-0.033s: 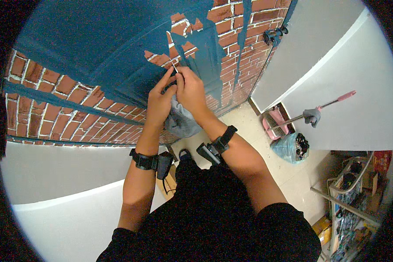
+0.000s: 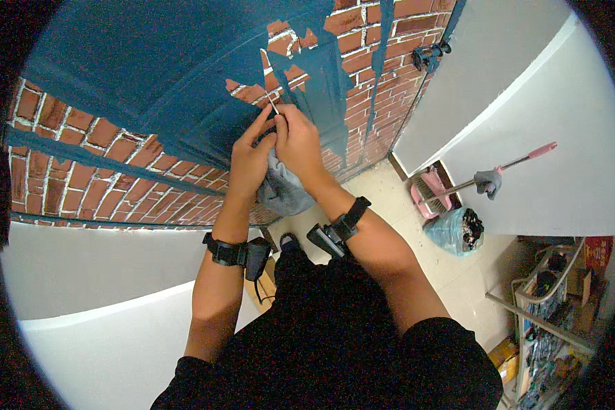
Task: Repairing or modifying the surface of a door using tape, scissors, and a cloth.
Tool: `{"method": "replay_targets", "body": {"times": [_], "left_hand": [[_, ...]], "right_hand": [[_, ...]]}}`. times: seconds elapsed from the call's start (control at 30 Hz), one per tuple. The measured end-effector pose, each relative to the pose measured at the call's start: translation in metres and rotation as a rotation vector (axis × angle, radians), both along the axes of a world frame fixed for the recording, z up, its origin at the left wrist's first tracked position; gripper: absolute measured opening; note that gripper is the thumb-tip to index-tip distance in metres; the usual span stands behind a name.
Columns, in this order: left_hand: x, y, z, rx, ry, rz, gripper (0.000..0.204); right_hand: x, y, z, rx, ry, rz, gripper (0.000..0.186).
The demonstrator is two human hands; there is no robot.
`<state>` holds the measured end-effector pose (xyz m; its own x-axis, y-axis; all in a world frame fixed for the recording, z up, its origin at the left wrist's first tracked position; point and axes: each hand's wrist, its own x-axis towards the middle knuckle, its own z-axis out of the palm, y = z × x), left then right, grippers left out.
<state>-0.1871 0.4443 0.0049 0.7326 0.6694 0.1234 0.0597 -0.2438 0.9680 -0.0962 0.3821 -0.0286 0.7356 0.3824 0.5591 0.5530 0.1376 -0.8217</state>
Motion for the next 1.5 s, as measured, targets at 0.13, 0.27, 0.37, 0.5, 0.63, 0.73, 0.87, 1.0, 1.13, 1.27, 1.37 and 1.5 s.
{"method": "replay_targets", "body": {"times": [0.13, 0.27, 0.37, 0.5, 0.63, 0.73, 0.87, 1.0, 1.13, 1.27, 1.37, 1.5], "left_hand": [[0.002, 0.001, -0.002, -0.036, -0.044, -0.018, 0.050], [0.002, -0.001, 0.003, -0.043, -0.025, -0.033, 0.048], [0.000, 0.000, 0.001, -0.043, -0.011, -0.012, 0.048], [0.002, -0.002, 0.002, -0.059, 0.011, 0.008, 0.047], [0.003, -0.001, 0.001, -0.104, -0.041, -0.004, 0.046], [0.003, -0.001, 0.001, -0.069, -0.025, 0.000, 0.045], [0.001, 0.001, 0.001, -0.040, 0.034, 0.015, 0.045], [0.002, -0.001, 0.000, -0.096, 0.048, 0.022, 0.046], [0.002, -0.001, -0.001, -0.088, 0.036, 0.006, 0.046], [0.002, -0.002, 0.001, -0.059, 0.061, 0.022, 0.046], [0.002, -0.003, 0.000, -0.058, 0.054, 0.036, 0.046], [0.003, 0.001, -0.003, -0.085, 0.109, 0.041, 0.047]], "right_hand": [[-0.001, 0.003, -0.002, 0.012, -0.014, -0.018, 0.009], [-0.001, 0.004, -0.004, 0.004, 0.007, -0.008, 0.008], [-0.005, 0.004, 0.002, -0.011, 0.000, -0.015, 0.008], [-0.005, 0.005, 0.002, -0.036, -0.006, -0.032, 0.007], [-0.006, 0.009, -0.001, 0.030, -0.025, -0.041, 0.007], [-0.006, 0.009, -0.002, 0.021, -0.004, -0.034, 0.007], [-0.008, 0.011, -0.006, 0.030, 0.003, -0.031, 0.007], [-0.008, 0.010, -0.010, 0.011, 0.012, -0.034, 0.008], [-0.008, 0.009, -0.012, -0.005, 0.009, -0.029, 0.009], [-0.010, 0.012, -0.013, 0.014, 0.025, -0.033, 0.010], [-0.009, 0.013, -0.013, 0.004, 0.051, -0.020, 0.010], [-0.009, 0.015, -0.017, -0.028, 0.053, -0.037, 0.011]]}}
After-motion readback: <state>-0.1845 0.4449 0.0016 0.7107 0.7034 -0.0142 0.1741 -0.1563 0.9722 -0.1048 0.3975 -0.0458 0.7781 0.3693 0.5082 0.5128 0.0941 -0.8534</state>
